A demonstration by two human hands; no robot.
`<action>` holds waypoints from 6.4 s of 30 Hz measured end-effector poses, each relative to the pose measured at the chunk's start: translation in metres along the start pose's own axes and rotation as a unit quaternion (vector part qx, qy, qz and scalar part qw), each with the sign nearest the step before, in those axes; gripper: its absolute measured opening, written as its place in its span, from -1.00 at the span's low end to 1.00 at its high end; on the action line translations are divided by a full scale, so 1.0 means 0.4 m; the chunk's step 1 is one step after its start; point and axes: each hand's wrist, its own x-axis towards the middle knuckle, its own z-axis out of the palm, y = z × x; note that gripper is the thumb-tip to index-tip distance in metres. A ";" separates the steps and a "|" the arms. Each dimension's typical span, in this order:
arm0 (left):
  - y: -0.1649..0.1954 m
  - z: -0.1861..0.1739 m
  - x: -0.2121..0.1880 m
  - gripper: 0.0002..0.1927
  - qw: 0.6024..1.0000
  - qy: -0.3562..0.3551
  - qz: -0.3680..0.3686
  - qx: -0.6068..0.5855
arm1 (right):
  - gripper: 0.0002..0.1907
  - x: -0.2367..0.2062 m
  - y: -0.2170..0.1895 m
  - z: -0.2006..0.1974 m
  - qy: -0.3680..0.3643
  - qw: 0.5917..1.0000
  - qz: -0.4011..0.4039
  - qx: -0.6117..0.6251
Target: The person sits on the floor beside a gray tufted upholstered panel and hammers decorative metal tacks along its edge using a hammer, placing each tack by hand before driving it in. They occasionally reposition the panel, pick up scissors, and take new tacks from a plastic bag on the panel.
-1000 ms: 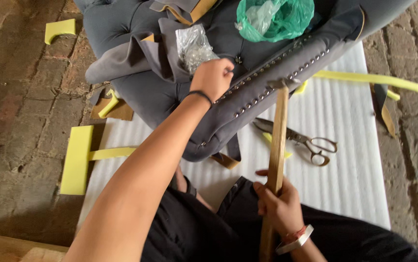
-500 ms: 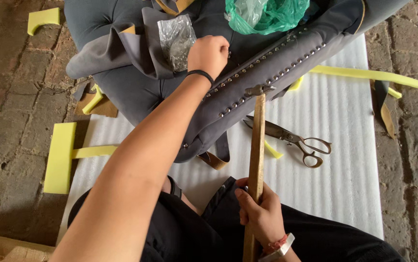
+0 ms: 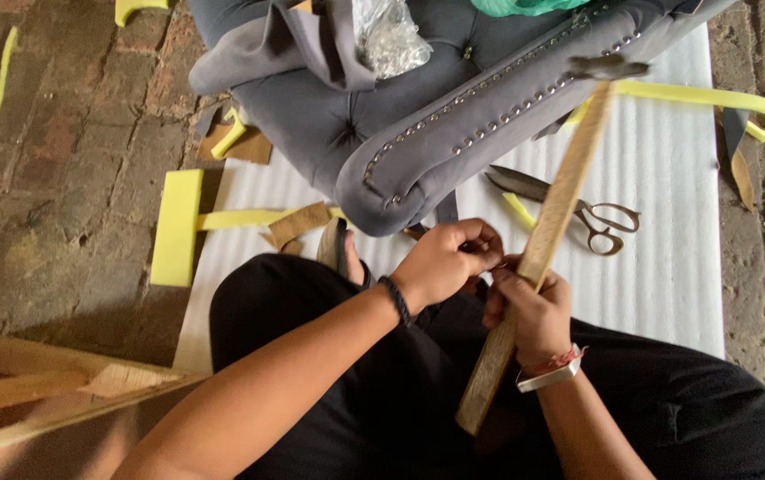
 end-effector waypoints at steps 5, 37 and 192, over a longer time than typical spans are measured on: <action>0.003 0.005 -0.022 -0.94 0.992 -0.026 0.045 -0.111 | -0.84 -0.046 -0.037 0.046 0.055 0.998 -0.028 0.031; 0.121 -0.373 0.239 -0.81 0.923 0.092 0.072 0.367 | -0.87 0.447 -0.091 0.212 -0.062 0.987 0.051 -0.141; 0.148 -0.354 0.822 -0.89 0.744 0.206 0.239 0.589 | -0.66 0.224 -0.129 -0.072 -0.005 0.981 0.184 -0.062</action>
